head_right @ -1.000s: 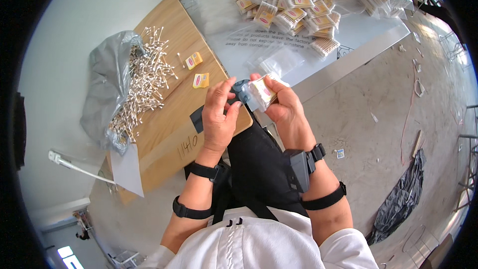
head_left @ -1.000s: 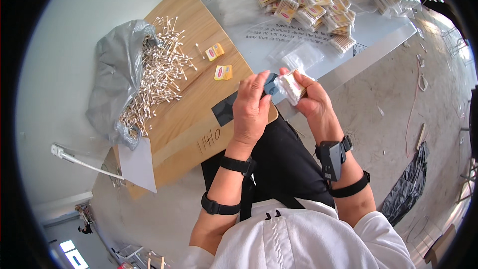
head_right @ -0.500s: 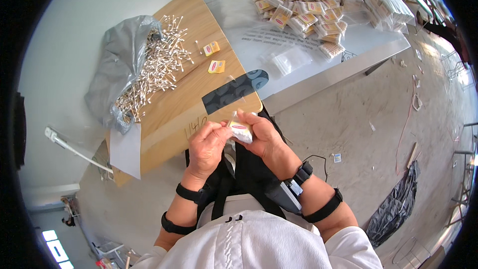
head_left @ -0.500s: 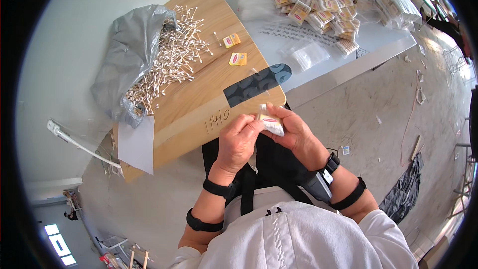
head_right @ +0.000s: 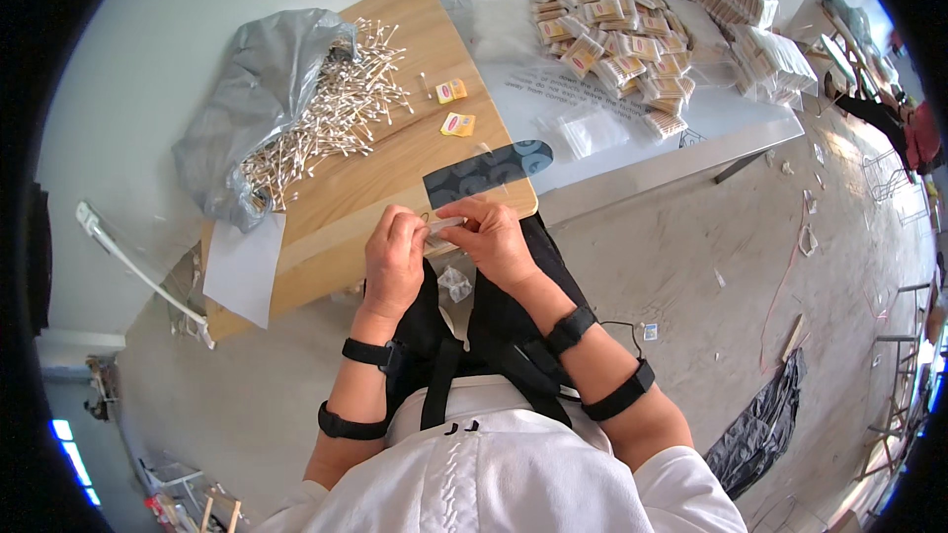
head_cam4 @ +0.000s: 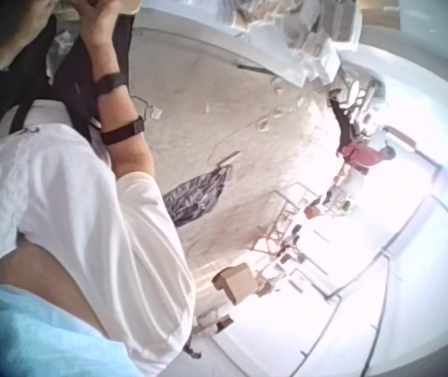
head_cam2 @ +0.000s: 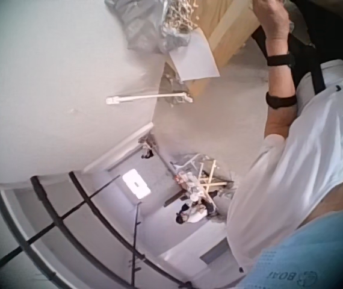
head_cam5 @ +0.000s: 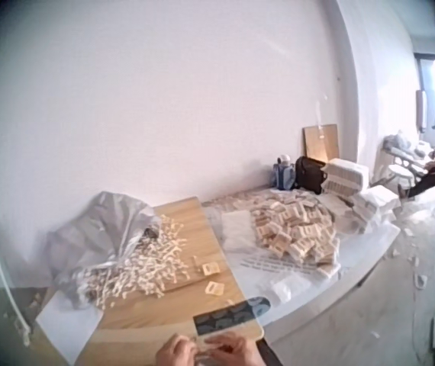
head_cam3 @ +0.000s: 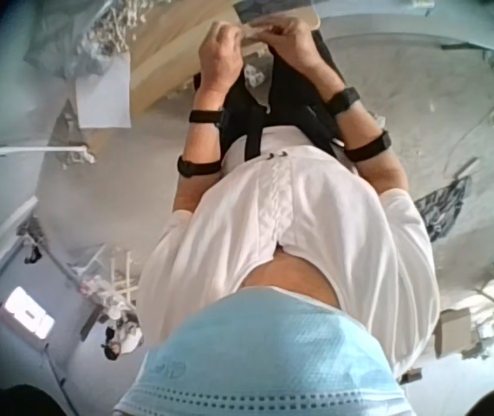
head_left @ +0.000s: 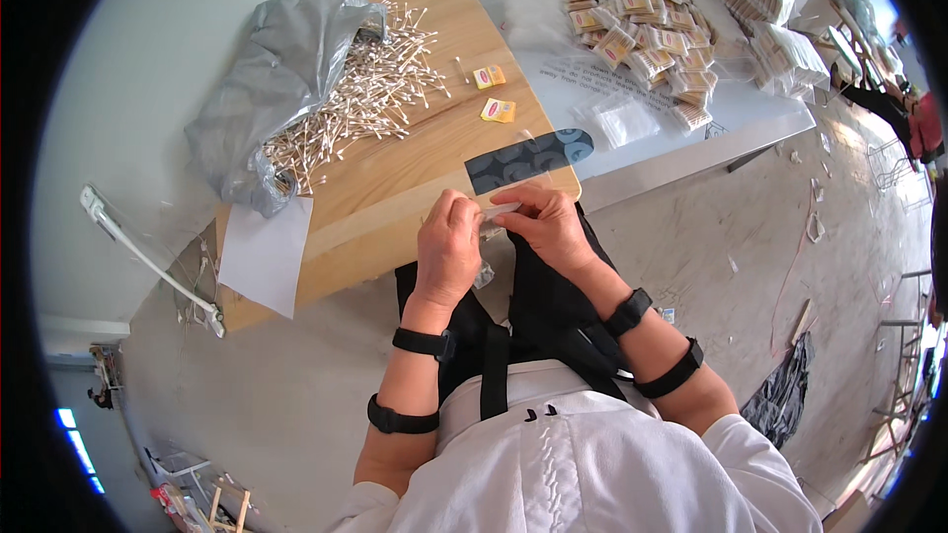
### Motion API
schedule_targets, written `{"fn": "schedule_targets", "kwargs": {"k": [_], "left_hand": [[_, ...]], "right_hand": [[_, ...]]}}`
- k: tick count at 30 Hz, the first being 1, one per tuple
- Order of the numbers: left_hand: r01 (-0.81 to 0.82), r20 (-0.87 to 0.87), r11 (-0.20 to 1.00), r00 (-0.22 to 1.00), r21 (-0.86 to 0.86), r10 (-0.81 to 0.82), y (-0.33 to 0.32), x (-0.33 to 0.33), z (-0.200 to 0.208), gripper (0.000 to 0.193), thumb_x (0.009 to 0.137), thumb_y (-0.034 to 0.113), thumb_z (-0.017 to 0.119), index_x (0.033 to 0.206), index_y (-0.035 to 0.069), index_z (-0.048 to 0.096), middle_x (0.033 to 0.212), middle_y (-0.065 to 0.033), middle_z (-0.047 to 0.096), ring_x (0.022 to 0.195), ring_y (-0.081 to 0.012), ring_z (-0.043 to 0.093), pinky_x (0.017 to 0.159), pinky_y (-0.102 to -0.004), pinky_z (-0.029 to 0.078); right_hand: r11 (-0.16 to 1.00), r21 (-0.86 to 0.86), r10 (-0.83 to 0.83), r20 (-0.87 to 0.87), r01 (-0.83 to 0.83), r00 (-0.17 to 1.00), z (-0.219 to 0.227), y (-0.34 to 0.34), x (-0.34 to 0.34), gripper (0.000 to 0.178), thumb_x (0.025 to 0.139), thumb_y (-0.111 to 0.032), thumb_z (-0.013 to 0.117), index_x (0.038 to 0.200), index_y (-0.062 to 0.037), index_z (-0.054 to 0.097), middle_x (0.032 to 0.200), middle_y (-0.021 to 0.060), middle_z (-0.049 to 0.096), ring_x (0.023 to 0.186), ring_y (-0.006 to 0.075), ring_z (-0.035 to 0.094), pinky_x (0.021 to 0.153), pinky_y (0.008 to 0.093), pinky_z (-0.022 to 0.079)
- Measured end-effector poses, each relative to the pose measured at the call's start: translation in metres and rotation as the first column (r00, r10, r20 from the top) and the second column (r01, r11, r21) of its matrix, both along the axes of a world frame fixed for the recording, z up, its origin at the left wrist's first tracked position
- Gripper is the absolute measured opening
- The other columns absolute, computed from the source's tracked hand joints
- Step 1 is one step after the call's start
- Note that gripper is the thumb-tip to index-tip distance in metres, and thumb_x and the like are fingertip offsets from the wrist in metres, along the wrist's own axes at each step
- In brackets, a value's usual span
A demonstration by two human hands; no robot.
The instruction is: Gathering individual cotton swabs into small bundles and placing them into clear plastic bags.
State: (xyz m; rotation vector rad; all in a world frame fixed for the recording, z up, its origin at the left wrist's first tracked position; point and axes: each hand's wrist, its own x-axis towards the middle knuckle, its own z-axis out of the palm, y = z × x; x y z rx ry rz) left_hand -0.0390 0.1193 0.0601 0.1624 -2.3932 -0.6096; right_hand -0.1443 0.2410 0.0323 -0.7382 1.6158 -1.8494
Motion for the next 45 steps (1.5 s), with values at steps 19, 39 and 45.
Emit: {"fn": "schedule_targets", "kwargs": {"k": [19, 39, 45], "left_hand": [[-0.022, -0.078, 0.874, 0.995, 0.485, 0.069, -0.018, 0.017, -0.025, 0.021, 0.081, -0.009, 0.063, 0.101, -0.001, 0.062, 0.095, -0.0091, 0.062, 0.082, -0.0173, 0.062, 0.071, -0.0292, 0.051], [-0.1, -0.095, 0.8, 0.977, 0.592, 0.193, -0.029, -0.003, -0.029, 0.005, 0.083, -0.003, 0.065, 0.086, -0.001, 0.063, 0.086, -0.0048, 0.063, 0.07, -0.0107, 0.057, 0.061, -0.025, 0.047], [-0.084, -0.115, 0.873, 0.981, 0.48, 0.157, -0.036, 0.002, -0.018, 0.009, 0.08, -0.005, 0.064, 0.088, 0.0, 0.064, 0.086, -0.0055, 0.062, 0.07, -0.0129, 0.059, 0.059, -0.0252, 0.048]], "right_hand": [[0.996, -0.081, -0.038, 0.052, 0.042, 0.998, -0.017, -0.027, 0.006, 0.017, 0.077, 0.001, 0.074, 0.093, -0.0003, 0.07, 0.081, -0.0005, 0.062, 0.071, 0.0058, 0.054, 0.064, 0.0209, 0.045], [0.986, -0.026, -0.162, -0.307, 0.162, 0.938, -0.006, -0.046, -0.003, 0.005, 0.076, 0.0, 0.071, 0.08, 0.0013, 0.068, 0.07, 0.0043, 0.059, 0.065, 0.0098, 0.053, 0.059, 0.0254, 0.042], [0.991, -0.035, -0.135, -0.269, 0.13, 0.954, -0.004, -0.046, -0.006, 0.005, 0.077, -0.001, 0.072, 0.079, 0.0018, 0.068, 0.07, 0.0035, 0.058, 0.065, 0.0083, 0.052, 0.059, 0.0248, 0.041]]}}
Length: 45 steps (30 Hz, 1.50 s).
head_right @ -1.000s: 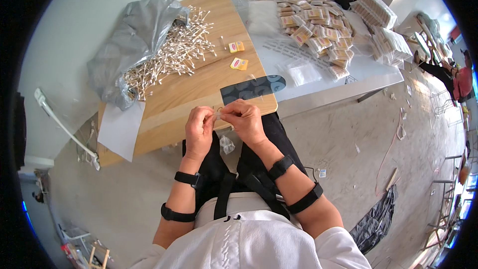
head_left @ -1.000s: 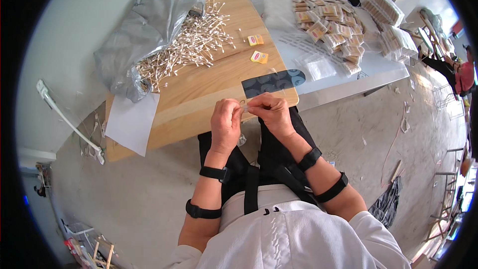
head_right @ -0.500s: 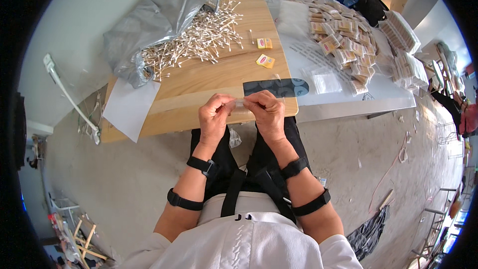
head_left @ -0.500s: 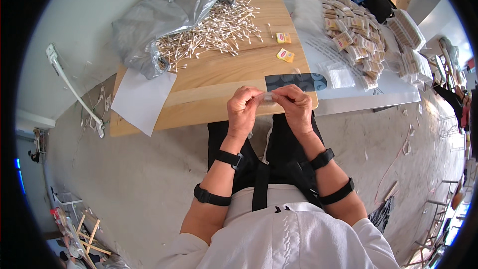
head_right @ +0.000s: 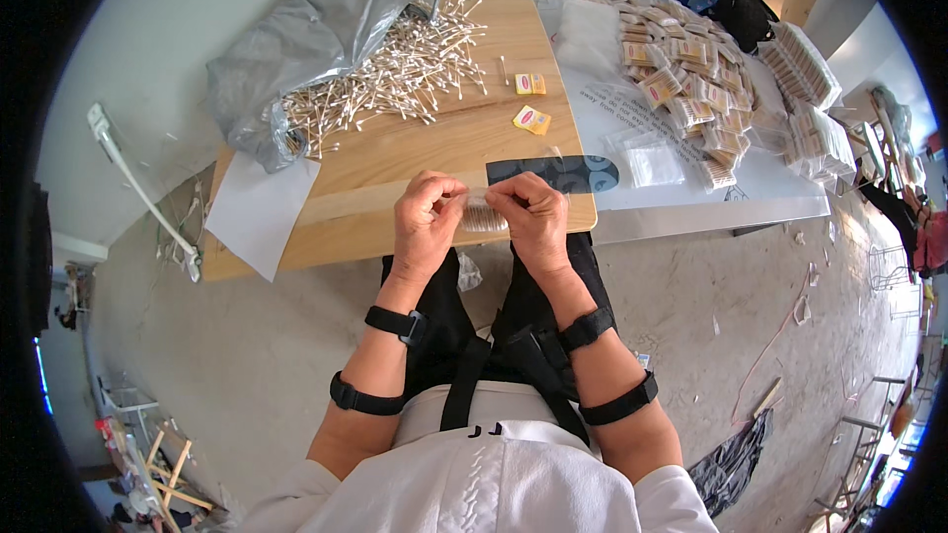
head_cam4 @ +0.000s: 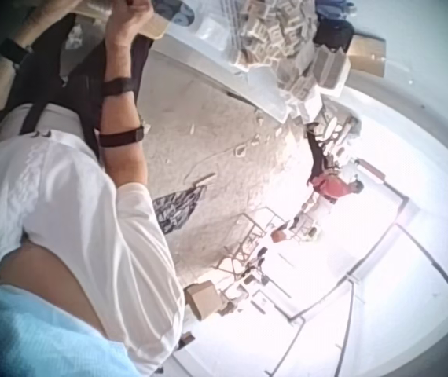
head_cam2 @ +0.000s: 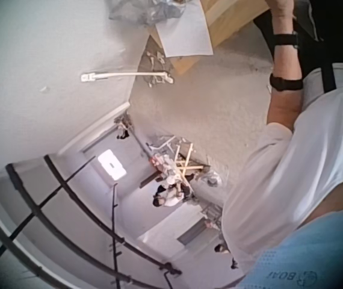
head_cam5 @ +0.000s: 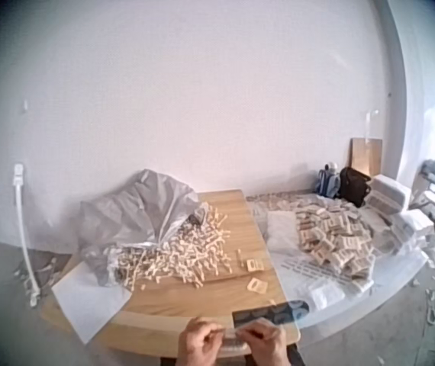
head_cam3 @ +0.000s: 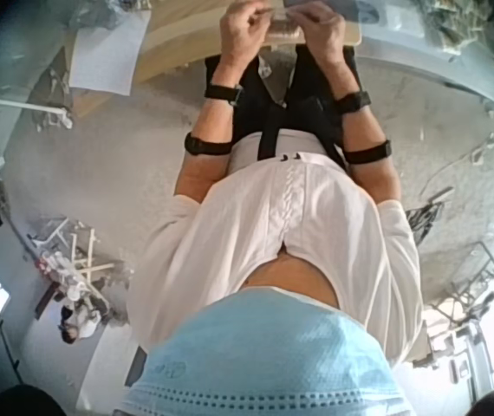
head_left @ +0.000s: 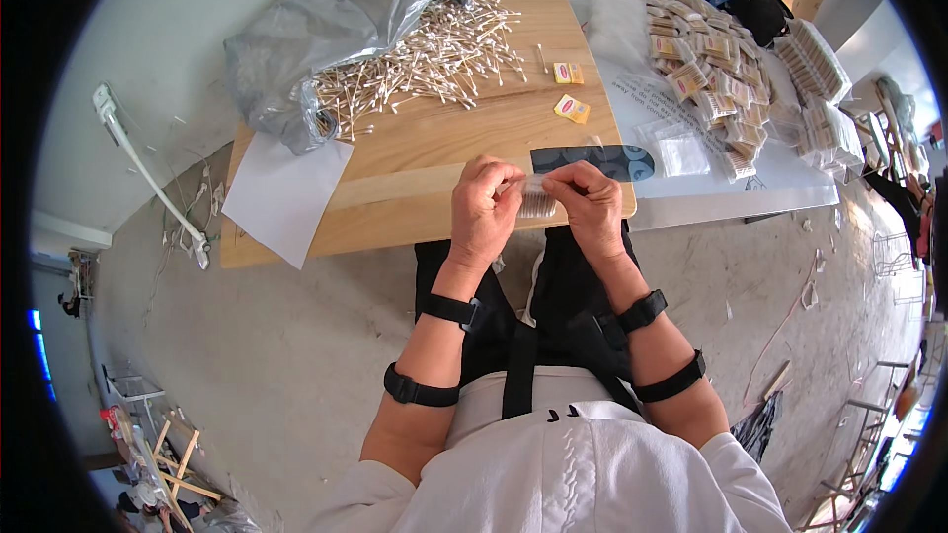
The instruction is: Gathering individual cotton swabs into small bundles and placing them into clear plastic bags.
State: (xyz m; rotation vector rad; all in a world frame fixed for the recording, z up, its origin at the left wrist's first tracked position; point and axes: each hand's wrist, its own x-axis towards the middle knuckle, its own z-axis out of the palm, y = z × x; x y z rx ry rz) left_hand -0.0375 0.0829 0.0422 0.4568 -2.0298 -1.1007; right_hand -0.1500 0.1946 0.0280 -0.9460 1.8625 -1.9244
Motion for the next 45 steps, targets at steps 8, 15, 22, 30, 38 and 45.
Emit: {"fn": "schedule_targets", "kwargs": {"k": [8, 15, 22, 30, 38, 45], "left_hand": [[-0.031, -0.014, 0.977, 0.999, -0.213, 0.029, -0.004, 0.0, -0.002, 0.02, 0.069, -0.009, 0.061, 0.085, 0.003, 0.058, 0.081, -0.0108, 0.058, 0.077, -0.0324, 0.057, 0.068, -0.0405, 0.049], [-0.042, -0.02, 0.936, 0.999, -0.349, 0.038, 0.0, -0.002, 0.005, 0.015, 0.071, -0.009, 0.057, 0.081, 0.002, 0.052, 0.077, -0.011, 0.054, 0.073, -0.0309, 0.053, 0.063, -0.0396, 0.045], [-0.054, -0.014, 0.923, 0.999, -0.38, 0.053, 0.003, 0.003, 0.007, 0.014, 0.073, -0.007, 0.058, 0.079, 0.002, 0.05, 0.077, -0.012, 0.053, 0.076, -0.0335, 0.053, 0.064, -0.0433, 0.045], [-0.091, -0.05, 0.924, 0.996, -0.37, 0.078, 0.002, 0.008, 0.005, 0.017, 0.07, -0.011, 0.056, 0.08, 0.002, 0.05, 0.076, -0.0117, 0.053, 0.073, -0.0322, 0.053, 0.064, -0.0408, 0.045], [-0.125, -0.09, 0.953, 0.99, -0.276, 0.104, 0.006, 0.005, -0.002, 0.017, 0.074, -0.013, 0.054, 0.083, 0.001, 0.05, 0.077, -0.0108, 0.052, 0.07, -0.0268, 0.053, 0.061, -0.0341, 0.046], [-0.02, -0.051, 0.998, 0.999, -0.058, 0.017, 0.007, 0.008, -0.005, 0.013, 0.082, -0.007, 0.059, 0.092, 0.0, 0.056, 0.085, -0.0092, 0.059, 0.07, -0.0177, 0.056, 0.062, -0.0273, 0.046]], "right_hand": [[1.0, -0.013, 0.01, 0.015, -0.01, 1.0, 0.001, 0.0, 0.001, 0.005, 0.078, -0.001, 0.071, 0.08, 0.0017, 0.068, 0.07, 0.0027, 0.057, 0.064, 0.0073, 0.051, 0.058, 0.0238, 0.04], [0.996, 0.082, 0.011, -0.344, 0.019, 0.939, 0.017, -0.005, 0.003, 0.009, 0.073, -0.007, 0.072, 0.081, -0.0054, 0.069, 0.078, 0.005, 0.062, 0.079, 0.021, 0.054, 0.071, 0.0319, 0.046], [0.994, 0.113, 0.056, -0.47, -0.003, 0.881, 0.023, -0.016, 0.008, 0.011, 0.065, -0.009, 0.07, 0.07, -0.0045, 0.06, 0.073, 0.0065, 0.059, 0.077, 0.0285, 0.053, 0.07, 0.0373, 0.046], [0.993, 0.11, 0.017, -0.517, 0.047, 0.856, 0.031, -0.005, 0.005, 0.009, 0.065, -0.003, 0.068, 0.069, -0.0037, 0.06, 0.073, 0.0073, 0.059, 0.075, 0.0288, 0.053, 0.068, 0.0381, 0.046], [0.989, 0.143, -0.012, -0.219, 0.045, 0.976, 0.026, 0.011, -0.002, 0.007, 0.072, 0.0, 0.066, 0.077, -0.0014, 0.062, 0.078, 0.0072, 0.06, 0.073, 0.0213, 0.056, 0.066, 0.0323, 0.047], [0.999, 0.034, 0.032, -0.102, -0.028, 0.994, 0.003, 0.006, -0.004, 0.007, 0.08, 0.001, 0.067, 0.085, 0.0018, 0.063, 0.078, 0.0069, 0.059, 0.069, 0.0141, 0.058, 0.064, 0.0265, 0.046]]}}
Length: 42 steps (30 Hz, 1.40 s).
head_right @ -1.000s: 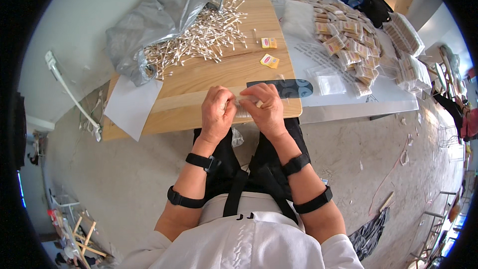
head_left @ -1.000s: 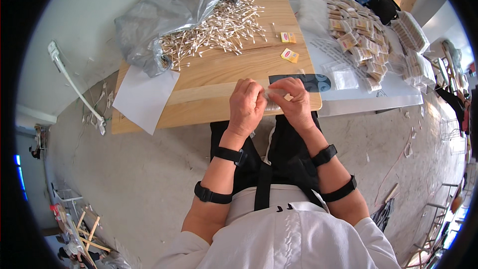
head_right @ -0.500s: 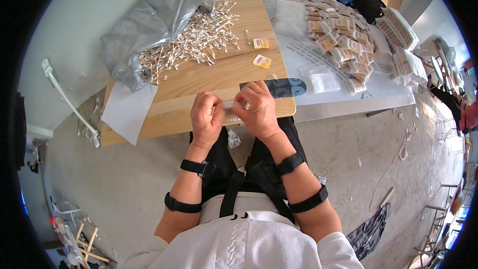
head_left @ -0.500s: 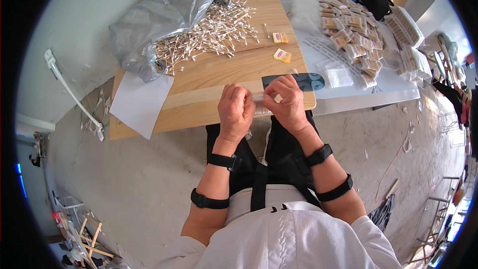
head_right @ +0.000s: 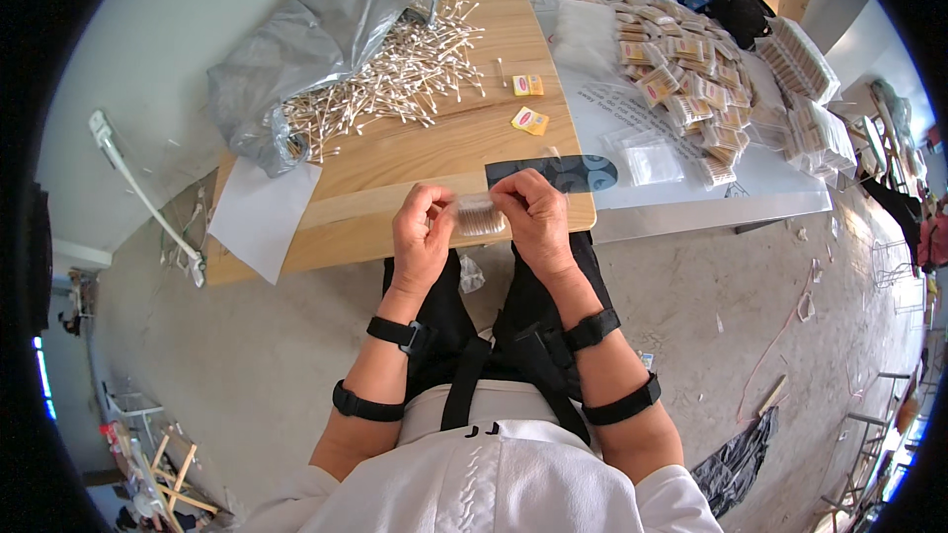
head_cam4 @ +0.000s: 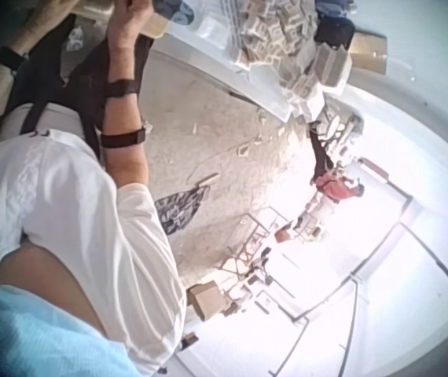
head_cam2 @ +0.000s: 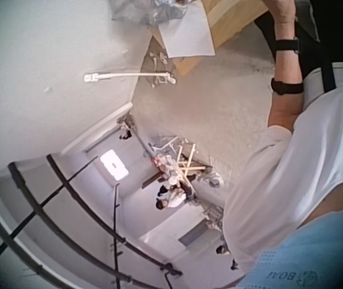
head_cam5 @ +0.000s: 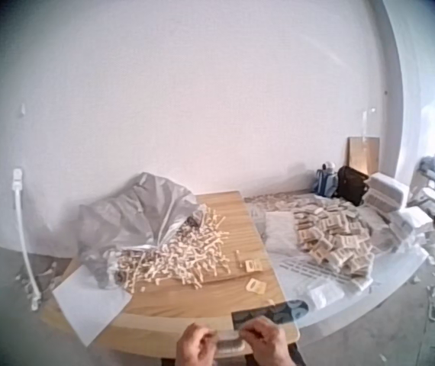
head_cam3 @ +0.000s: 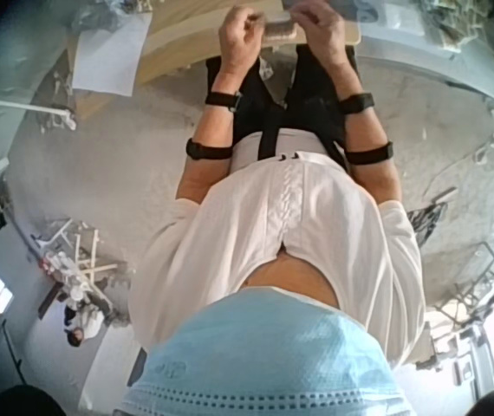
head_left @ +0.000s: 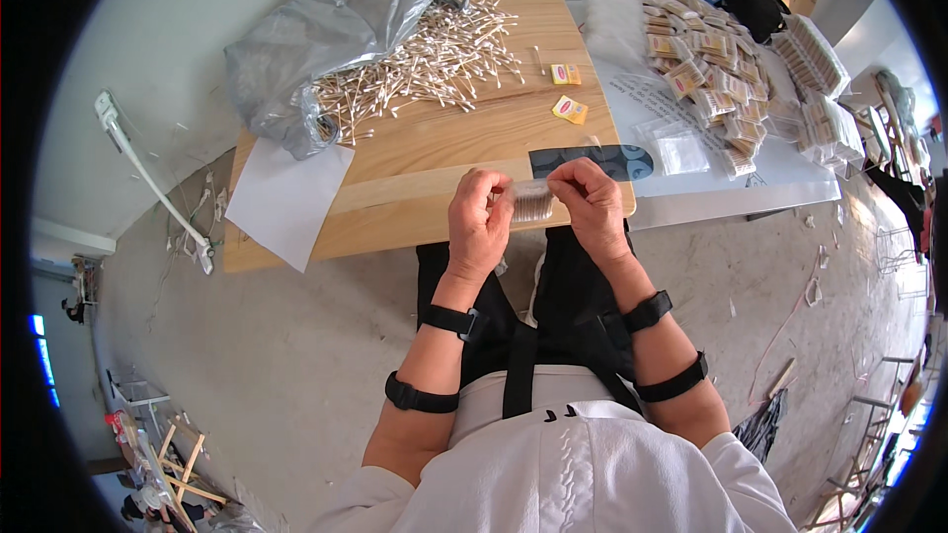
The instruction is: Gathering individual cotton swabs into small bundles and placing them into clear plastic bags.
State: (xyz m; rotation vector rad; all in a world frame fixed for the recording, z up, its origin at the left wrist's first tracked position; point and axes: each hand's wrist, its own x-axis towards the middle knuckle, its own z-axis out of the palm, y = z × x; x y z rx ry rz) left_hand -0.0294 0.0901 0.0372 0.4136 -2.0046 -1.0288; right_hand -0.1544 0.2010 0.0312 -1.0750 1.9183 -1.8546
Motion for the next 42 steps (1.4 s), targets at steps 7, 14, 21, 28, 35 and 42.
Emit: {"fn": "schedule_targets", "kwargs": {"k": [7, 14, 21, 28, 35, 42], "left_hand": [[0.07, 0.001, 0.975, 0.997, 0.211, -0.072, 0.001, -0.005, 0.0, 0.013, 0.081, -0.004, 0.066, 0.093, -0.001, 0.063, 0.091, -0.0057, 0.063, 0.073, -0.0139, 0.058, 0.064, -0.0251, 0.046], [0.105, 0.014, 0.991, 0.994, 0.086, -0.107, 0.003, -0.015, 0.0, 0.01, 0.079, -0.005, 0.065, 0.087, -0.001, 0.061, 0.085, -0.0075, 0.061, 0.074, -0.0167, 0.061, 0.066, -0.0277, 0.048], [-0.041, 0.104, 0.993, 0.993, -0.113, 0.052, -0.001, -0.015, 0.003, 0.01, 0.07, -0.003, 0.061, 0.077, 0.001, 0.056, 0.077, -0.0109, 0.058, 0.074, -0.0291, 0.059, 0.067, -0.0359, 0.047], [-0.099, 0.109, 0.993, 0.99, 0.068, 0.091, -0.03, 0.014, 0.004, 0.007, 0.078, -0.003, 0.061, 0.084, 0.002, 0.061, 0.088, -0.0027, 0.063, 0.075, -0.0131, 0.058, 0.066, -0.0251, 0.045], [0.039, 0.071, 0.994, 0.996, 0.105, -0.046, -0.005, -0.006, 0.005, 0.01, 0.081, -0.004, 0.064, 0.089, -0.001, 0.06, 0.084, -0.007, 0.06, 0.073, -0.0176, 0.058, 0.065, -0.028, 0.047], [0.011, 0.057, 0.999, 0.998, -0.031, -0.009, 0.006, -0.011, 0.002, 0.009, 0.081, -0.005, 0.061, 0.083, 0.0, 0.054, 0.08, -0.0083, 0.056, 0.07, -0.0207, 0.056, 0.063, -0.0304, 0.046]], "right_hand": [[0.997, 0.028, -0.064, -0.099, 0.067, 0.993, 0.004, 0.0, 0.005, 0.006, 0.08, 0.002, 0.066, 0.084, 0.0015, 0.062, 0.078, 0.0101, 0.059, 0.069, 0.0205, 0.059, 0.064, 0.0295, 0.047], [0.997, 0.077, 0.022, -0.154, -0.01, 0.988, 0.016, 0.0, 0.007, 0.007, 0.078, 0.0, 0.066, 0.083, 0.0, 0.061, 0.079, 0.011, 0.058, 0.069, 0.025, 0.06, 0.063, 0.0329, 0.047], [0.997, 0.071, 0.005, -0.276, 0.015, 0.961, 0.02, 0.0, 0.006, 0.006, 0.077, 0.002, 0.065, 0.08, 0.0003, 0.06, 0.078, 0.0131, 0.057, 0.069, 0.0294, 0.059, 0.061, 0.0339, 0.047], [0.994, 0.088, -0.056, -0.147, 0.07, 0.987, 0.021, 0.01, -0.004, 0.005, 0.077, 0.002, 0.065, 0.079, 0.0018, 0.06, 0.077, 0.0117, 0.058, 0.068, 0.0262, 0.06, 0.062, 0.0328, 0.047], [0.994, 0.097, -0.035, -0.208, 0.056, 0.978, 0.016, 0.005, 0.006, 0.005, 0.077, -0.001, 0.066, 0.08, -0.0007, 0.062, 0.079, 0.0095, 0.059, 0.074, 0.0256, 0.058, 0.067, 0.0335, 0.047], [0.996, 0.086, 0.006, -0.395, 0.03, 0.919, 0.019, -0.003, 0.01, 0.007, 0.074, -0.002, 0.067, 0.078, -0.0031, 0.062, 0.079, 0.0073, 0.059, 0.079, 0.0255, 0.056, 0.069, 0.0347, 0.046]]}}
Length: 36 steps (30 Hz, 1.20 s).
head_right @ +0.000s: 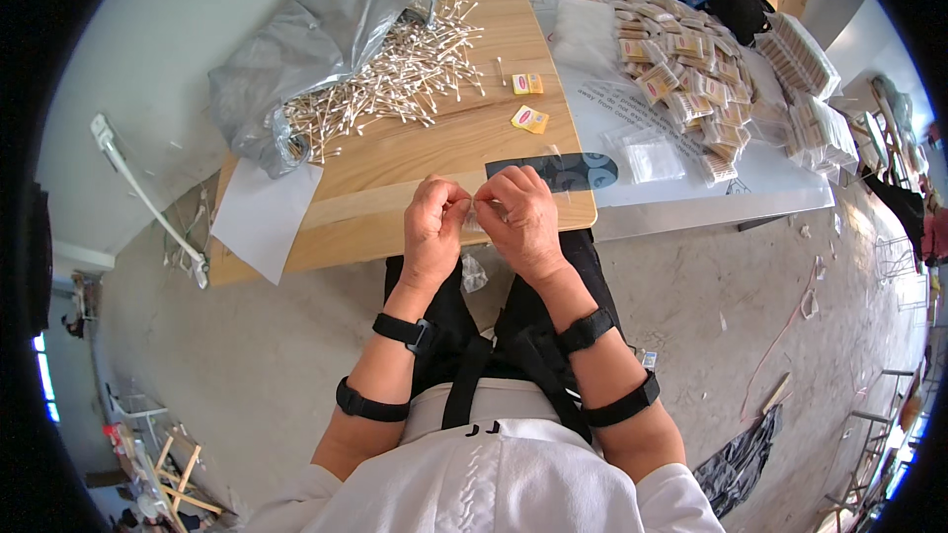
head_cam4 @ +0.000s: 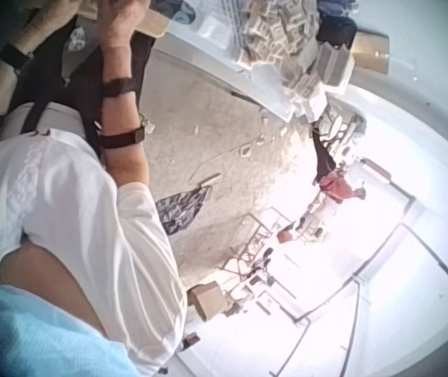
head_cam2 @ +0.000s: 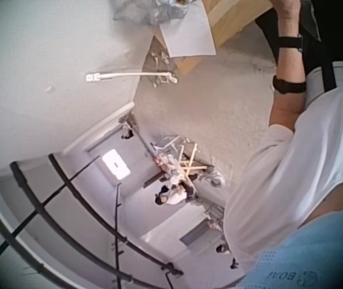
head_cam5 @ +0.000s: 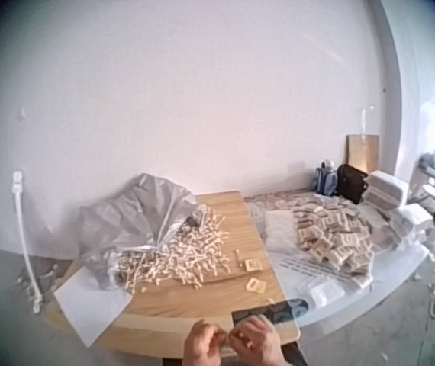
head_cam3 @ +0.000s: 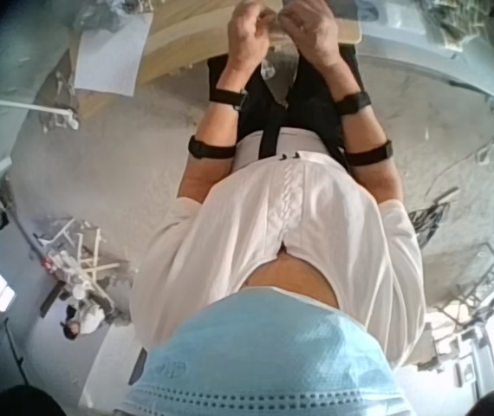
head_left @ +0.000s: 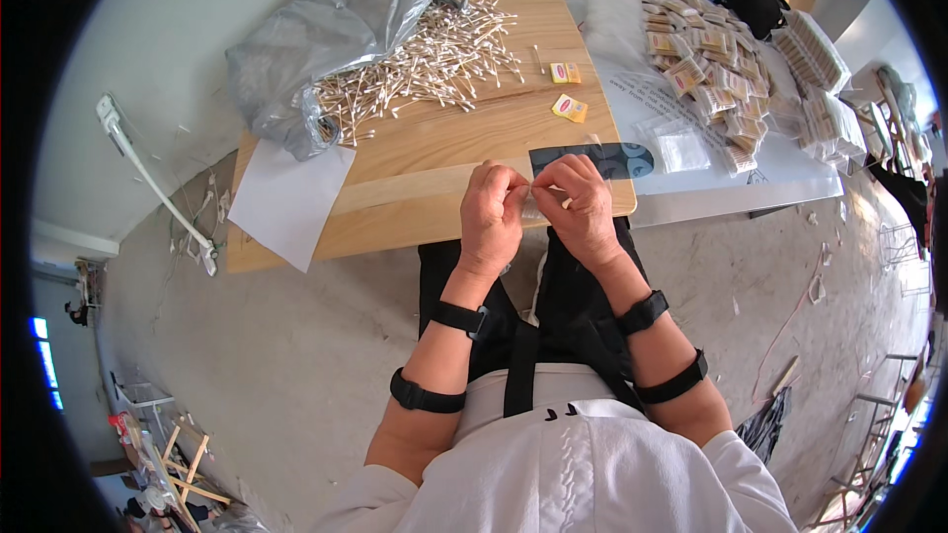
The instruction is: Gathering individual cotton swabs into small bundles and placing them into clear plastic bags.
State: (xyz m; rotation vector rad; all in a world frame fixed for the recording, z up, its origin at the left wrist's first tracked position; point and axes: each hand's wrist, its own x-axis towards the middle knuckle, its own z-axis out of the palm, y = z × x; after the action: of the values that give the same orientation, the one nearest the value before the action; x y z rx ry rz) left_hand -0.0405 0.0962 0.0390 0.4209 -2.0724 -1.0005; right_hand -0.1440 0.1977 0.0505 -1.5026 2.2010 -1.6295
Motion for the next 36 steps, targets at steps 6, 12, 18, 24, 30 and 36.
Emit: {"fn": "schedule_targets", "kwargs": {"k": [6, 12, 18, 24, 30, 36], "left_hand": [[-0.116, -0.064, 0.99, 0.992, -0.083, 0.111, -0.003, 0.003, 0.006, 0.01, 0.082, -0.006, 0.061, 0.083, 0.001, 0.054, 0.082, -0.0079, 0.055, 0.072, -0.0199, 0.054, 0.064, -0.0301, 0.045], [0.01, -0.095, 0.991, 0.995, 0.131, 0.003, -0.013, 0.019, 0.004, 0.002, 0.09, 0.0, 0.062, 0.088, 0.001, 0.062, 0.079, 0.0002, 0.06, 0.07, -0.0077, 0.054, 0.064, -0.0218, 0.045], [0.077, 0.141, 0.874, 0.976, 0.48, -0.163, 0.007, 0.041, -0.023, 0.004, 0.09, 0.0, 0.061, 0.087, -0.001, 0.064, 0.077, -0.0005, 0.064, 0.065, -0.0077, 0.062, 0.057, -0.0222, 0.052], [0.05, 0.027, 0.67, 0.994, 0.74, -0.104, 0.012, 0.037, -0.019, 0.008, 0.088, 0.006, 0.066, 0.086, 0.001, 0.06, 0.075, -0.0046, 0.063, 0.063, -0.011, 0.063, 0.057, -0.024, 0.053], [-0.187, 0.214, 0.317, 0.975, 0.93, -0.053, 0.015, 0.033, -0.008, 0.02, 0.084, 0.016, 0.072, 0.085, 0.004, 0.056, 0.07, -0.0048, 0.061, 0.054, -0.0107, 0.058, 0.043, -0.0225, 0.043], [-0.238, 0.258, 0.196, 0.963, 0.951, -0.08, 0.023, 0.029, -0.009, 0.021, 0.082, 0.015, 0.073, 0.081, 0.005, 0.055, 0.065, -0.0036, 0.057, 0.046, -0.0097, 0.052, 0.036, -0.0219, 0.034]], "right_hand": [[0.993, -0.07, -0.104, -0.157, 0.094, 0.982, 0.01, -0.001, -0.009, 0.009, 0.066, -0.002, 0.065, 0.072, -0.004, 0.059, 0.076, 0.0087, 0.058, 0.077, 0.0309, 0.054, 0.071, 0.0404, 0.046], [0.959, -0.052, -0.249, 0.312, 0.278, 0.917, -0.009, 0.027, -0.035, 0.013, 0.082, -0.012, 0.068, 0.076, -0.0012, 0.063, 0.073, 0.008, 0.063, 0.062, 0.0142, 0.057, 0.054, 0.0296, 0.045], [0.975, 0.173, -0.165, 0.984, -0.139, 0.065, -0.028, 0.036, 0.002, 0.035, 0.089, -0.033, 0.068, 0.084, 0.0014, 0.062, 0.07, 0.0077, 0.062, 0.053, 0.0088, 0.053, 0.042, 0.0193, 0.04], [0.998, 0.008, 0.006, 0.971, 0.057, -0.241, -0.053, 0.025, 0.014, 0.01, 0.086, -0.005, 0.068, 0.084, 0.0023, 0.061, 0.071, 0.0071, 0.059, 0.055, 0.0092, 0.051, 0.043, 0.0191, 0.037], [0.995, -0.007, 0.043, 0.938, 0.104, -0.344, -0.062, 0.028, 0.026, 0.007, 0.085, -0.001, 0.065, 0.081, 0.0003, 0.059, 0.07, 0.0028, 0.054, 0.056, 0.0088, 0.046, 0.046, 0.0218, 0.036], [0.998, 0.002, 0.02, 0.942, 0.065, -0.335, -0.062, 0.034, 0.025, 0.009, 0.085, -0.002, 0.064, 0.079, -0.0018, 0.057, 0.071, 0.003, 0.053, 0.057, 0.0088, 0.044, 0.047, 0.0217, 0.034]]}}
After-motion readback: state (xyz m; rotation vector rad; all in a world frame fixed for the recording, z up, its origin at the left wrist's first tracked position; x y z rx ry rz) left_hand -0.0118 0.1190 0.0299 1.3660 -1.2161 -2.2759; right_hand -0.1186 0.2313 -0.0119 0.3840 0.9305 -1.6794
